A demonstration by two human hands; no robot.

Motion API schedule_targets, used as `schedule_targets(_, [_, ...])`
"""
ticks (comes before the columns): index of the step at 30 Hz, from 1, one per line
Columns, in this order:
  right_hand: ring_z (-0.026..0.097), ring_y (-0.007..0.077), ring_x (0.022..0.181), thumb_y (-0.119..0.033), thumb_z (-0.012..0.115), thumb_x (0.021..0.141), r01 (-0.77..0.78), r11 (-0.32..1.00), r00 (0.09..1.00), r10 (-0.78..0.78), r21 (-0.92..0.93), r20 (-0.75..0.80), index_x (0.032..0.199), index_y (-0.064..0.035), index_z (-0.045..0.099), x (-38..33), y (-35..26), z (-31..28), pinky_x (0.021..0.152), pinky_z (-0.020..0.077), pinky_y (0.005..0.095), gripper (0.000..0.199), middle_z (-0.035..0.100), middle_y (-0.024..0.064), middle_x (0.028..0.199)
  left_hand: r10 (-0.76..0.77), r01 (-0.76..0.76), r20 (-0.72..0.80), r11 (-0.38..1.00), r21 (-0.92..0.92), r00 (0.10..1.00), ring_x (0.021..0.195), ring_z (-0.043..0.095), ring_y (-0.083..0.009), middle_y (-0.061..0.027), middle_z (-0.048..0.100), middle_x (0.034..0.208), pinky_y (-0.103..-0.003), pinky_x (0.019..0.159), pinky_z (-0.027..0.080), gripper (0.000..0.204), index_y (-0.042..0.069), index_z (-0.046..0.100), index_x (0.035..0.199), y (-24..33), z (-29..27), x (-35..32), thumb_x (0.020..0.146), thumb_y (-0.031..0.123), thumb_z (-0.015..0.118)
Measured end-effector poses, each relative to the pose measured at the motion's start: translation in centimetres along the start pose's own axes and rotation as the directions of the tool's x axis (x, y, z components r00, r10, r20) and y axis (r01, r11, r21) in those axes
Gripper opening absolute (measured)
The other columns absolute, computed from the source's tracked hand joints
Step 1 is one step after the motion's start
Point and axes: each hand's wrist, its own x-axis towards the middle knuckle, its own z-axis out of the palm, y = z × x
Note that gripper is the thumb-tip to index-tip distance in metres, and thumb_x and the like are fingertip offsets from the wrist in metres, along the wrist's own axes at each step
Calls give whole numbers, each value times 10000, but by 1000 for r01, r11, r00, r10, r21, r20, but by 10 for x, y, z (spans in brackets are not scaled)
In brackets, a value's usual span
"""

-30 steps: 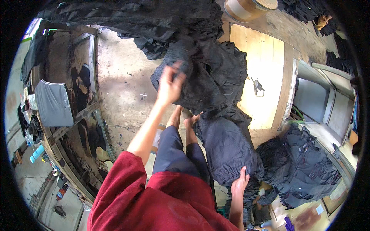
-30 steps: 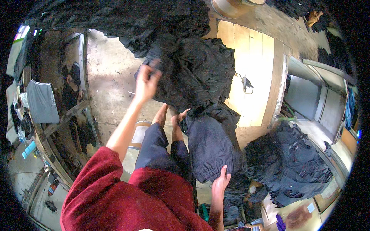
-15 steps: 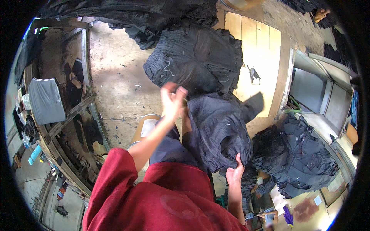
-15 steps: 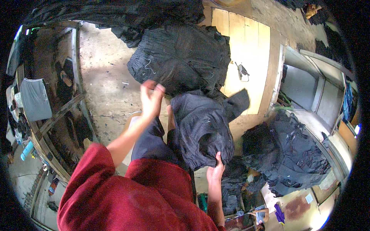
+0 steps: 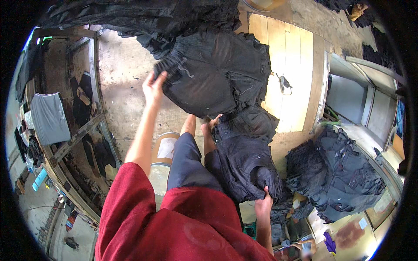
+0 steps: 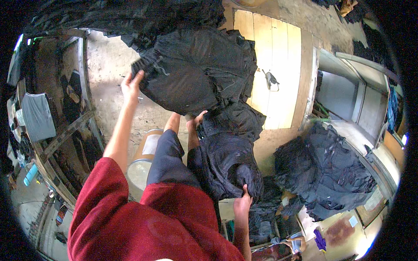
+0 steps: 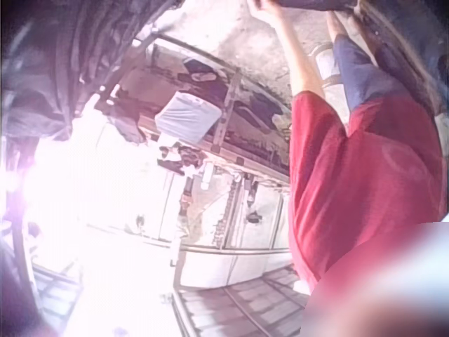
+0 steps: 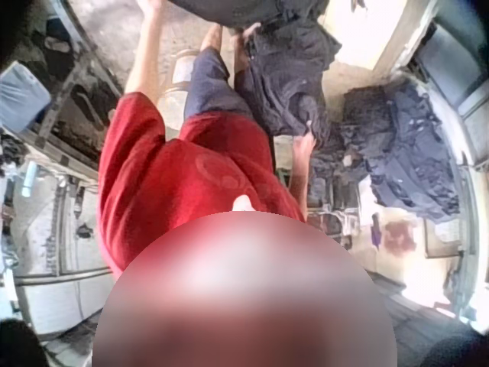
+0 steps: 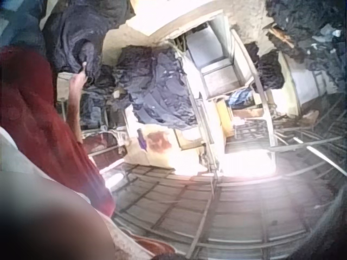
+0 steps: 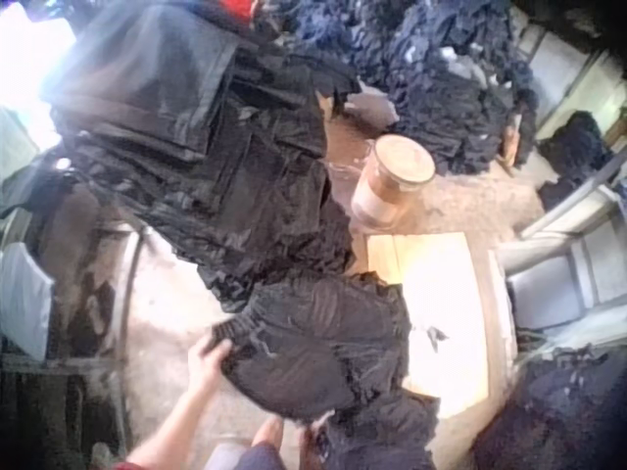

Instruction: The person repeatedly picks dark garments from a pile, places them on a metal table, and rubs the surface with a small handheld tool. They then fold or stack the garments and place them back into a pile. The process repeats for several items.

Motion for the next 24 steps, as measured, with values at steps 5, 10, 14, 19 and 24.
schedule_targets(5, [530, 487, 1335, -148, 735, 965, 213, 930, 977, -210, -300, 40, 1413, -76, 634, -7, -7, -13, 1172, 382, 494, 465, 542, 331, 1425, -219, 224, -173, 974, 12, 960, 969, 712, -174, -62, 776, 1094, -324, 900, 535, 480, 42, 750, 1211, -20, -78, 118, 824, 275, 911])
schedule_targets(10, [532, 449, 1338, -157, 737, 976, -86, 941, 996, 78, 328, 38, 1460, -98, 600, -1, -24, -9, 1168, 393, 471, 506, 522, 300, 1445, -363, 371, -135, 928, 35, 922, 1025, 689, -202, -56, 759, 1157, -397, 915, 530, 609, 56, 734, 1250, -62, -100, 149, 787, 400, 932])
schedule_targets(14, [577, 333, 1287, -109, 748, 974, -127, 918, 991, 135, 375, 5, 1443, -27, 566, 1, -42, -3, 1112, 448, 415, 510, 537, 204, 1464, -496, 486, -21, 857, -174, 868, 1103, 685, -200, -73, 746, 1220, -355, 975, 529, 587, 23, 727, 1261, -15, -66, 121, 830, 383, 899])
schedule_targets(19, [599, 246, 1237, -79, 824, 909, -150, 651, 975, 220, 744, 5, 1429, 21, 521, 17, -72, 16, 1095, 462, 397, 611, 619, 122, 1388, 29, -106, 221, 932, 346, 975, 1083, 662, -166, -79, 749, 1189, -355, 1016, 503, 498, 67, 672, 1342, 63, 20, 19, 918, 283, 821])
schedule_targets(24, [569, 252, 1287, -183, 825, 928, -193, 589, 980, 161, 784, 120, 1458, 16, 478, 42, -97, 13, 1130, 446, 418, 664, 582, 119, 1433, -78, -473, 845, 800, 370, 529, 1207, 684, -339, -170, 634, 1431, -436, 979, 580, 749, 112, 557, 1461, 81, 106, -177, 744, -102, 600])
